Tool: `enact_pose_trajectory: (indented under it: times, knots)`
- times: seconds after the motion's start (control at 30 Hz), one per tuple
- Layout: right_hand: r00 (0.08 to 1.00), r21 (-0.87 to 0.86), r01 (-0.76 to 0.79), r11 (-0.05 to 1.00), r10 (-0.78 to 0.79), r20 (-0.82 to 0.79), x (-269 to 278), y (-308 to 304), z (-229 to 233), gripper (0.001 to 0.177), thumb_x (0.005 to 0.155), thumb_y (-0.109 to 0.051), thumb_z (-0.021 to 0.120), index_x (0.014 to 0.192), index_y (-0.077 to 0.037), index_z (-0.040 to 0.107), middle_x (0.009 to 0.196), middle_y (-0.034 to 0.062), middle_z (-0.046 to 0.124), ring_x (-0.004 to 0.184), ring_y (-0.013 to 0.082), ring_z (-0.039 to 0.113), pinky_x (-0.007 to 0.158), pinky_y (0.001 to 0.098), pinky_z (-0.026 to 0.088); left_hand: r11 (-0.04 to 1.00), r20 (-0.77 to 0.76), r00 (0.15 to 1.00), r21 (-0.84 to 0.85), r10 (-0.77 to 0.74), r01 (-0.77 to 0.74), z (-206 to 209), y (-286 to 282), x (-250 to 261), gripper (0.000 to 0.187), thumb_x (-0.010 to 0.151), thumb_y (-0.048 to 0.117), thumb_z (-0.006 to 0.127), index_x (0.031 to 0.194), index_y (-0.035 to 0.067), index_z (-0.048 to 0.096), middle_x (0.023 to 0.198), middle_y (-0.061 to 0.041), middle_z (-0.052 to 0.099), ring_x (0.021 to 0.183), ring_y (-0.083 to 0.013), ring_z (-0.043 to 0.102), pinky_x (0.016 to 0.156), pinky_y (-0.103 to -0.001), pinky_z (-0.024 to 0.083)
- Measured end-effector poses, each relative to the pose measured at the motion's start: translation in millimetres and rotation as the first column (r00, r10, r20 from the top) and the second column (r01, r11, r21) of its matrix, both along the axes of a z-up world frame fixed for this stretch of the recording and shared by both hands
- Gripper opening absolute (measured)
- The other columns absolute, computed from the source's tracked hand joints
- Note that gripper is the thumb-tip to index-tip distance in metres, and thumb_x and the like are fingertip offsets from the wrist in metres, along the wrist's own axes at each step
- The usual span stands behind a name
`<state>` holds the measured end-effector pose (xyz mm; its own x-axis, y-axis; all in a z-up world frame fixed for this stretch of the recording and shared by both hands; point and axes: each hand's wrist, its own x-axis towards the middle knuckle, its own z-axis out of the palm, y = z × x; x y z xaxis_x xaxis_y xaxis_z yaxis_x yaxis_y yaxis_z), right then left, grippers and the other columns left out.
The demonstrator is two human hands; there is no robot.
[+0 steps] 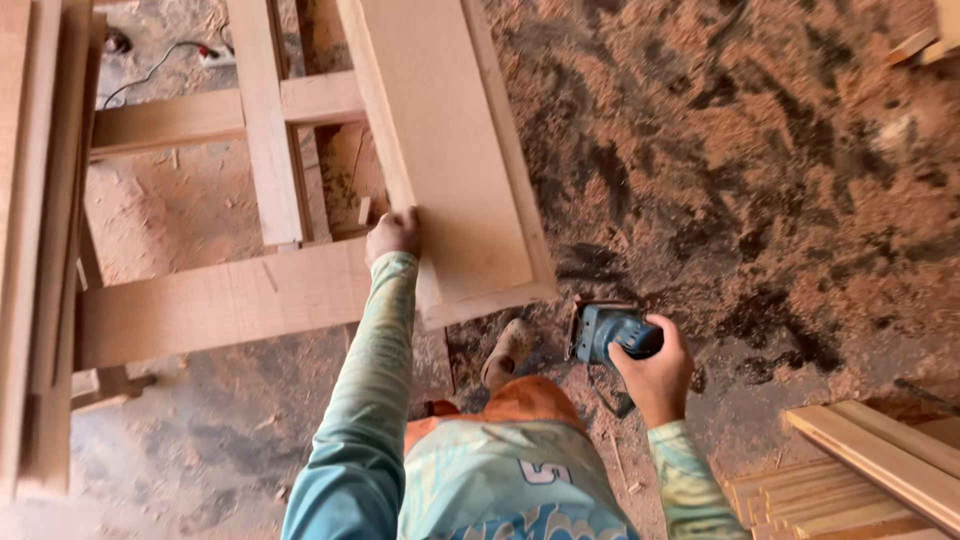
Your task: The person uses a handheld electric sander to smooth the surface of a wooden plank. They move the sander back and forth along the length of the wood, generating sawdust. The person repositions the plank to access different areas and continues sanding until the surface appears smooth.
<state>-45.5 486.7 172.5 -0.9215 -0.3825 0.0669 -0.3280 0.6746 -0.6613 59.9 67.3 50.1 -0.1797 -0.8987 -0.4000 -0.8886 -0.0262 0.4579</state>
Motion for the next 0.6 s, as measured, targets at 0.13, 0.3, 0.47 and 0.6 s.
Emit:
enact_pose_trajectory:
  times: [0.13,0.3,0.47,0.6]
  knots:
    - [0.990,-0.005,-0.134,0.991,0.134,0.042,15.5,-21.5,-3.5,0.057,0.066,-0.019,0.085,0.116,-0.002,0.064,0.106,0.0178,0.066,0.095,0.0340,0.066,0.083,0.0459,0.054,0.959,0.105,0.970,-0.158,-0.221,0.236,26.3,18.8,10.6,0.057,0.094,0.050,0.062,0.130,0.006,0.058,0.131,-0.026,0.056,0.122,-0.0431,0.057,0.101,-0.054,0.050]
    - [0.948,0.039,-0.312,0.949,0.313,-0.062,55.4,-61.9,-6.9,0.058,0.067,-0.019,0.086,0.116,-0.003,0.061,0.107,0.0157,0.062,0.101,0.0330,0.061,0.087,0.0454,0.053,0.812,0.098,0.841,-0.222,-0.532,0.540,39.9,28.6,-21.8,0.065,0.097,0.048,0.061,0.147,0.010,0.045,0.146,-0.024,0.045,0.133,-0.0392,0.047,0.106,-0.055,0.047]
    - [0.929,0.075,-0.358,0.931,0.363,-0.077,97.1,-95.4,1.3,0.060,0.062,-0.016,0.085,0.116,-0.003,0.061,0.111,0.0164,0.058,0.104,0.0362,0.057,0.086,0.0488,0.053,0.474,0.101,0.519,-0.292,-0.849,0.831,42.6,45.3,-78.4,0.075,0.092,0.052,0.066,0.155,0.023,0.038,0.165,-0.019,0.017,0.153,-0.0387,0.015,0.123,-0.061,0.013]
    - [0.938,0.049,-0.320,0.946,0.324,-0.123,129.6,-118.5,8.0,0.062,0.061,-0.014,0.084,0.117,-0.004,0.060,0.113,0.0169,0.058,0.106,0.0385,0.055,0.089,0.0519,0.051,0.212,0.116,0.255,-0.297,-0.960,0.931,33.5,42.0,-101.6,0.070,0.090,0.052,0.066,0.154,0.035,0.043,0.171,-0.007,0.011,0.157,-0.0345,0.005,0.124,-0.064,0.002]
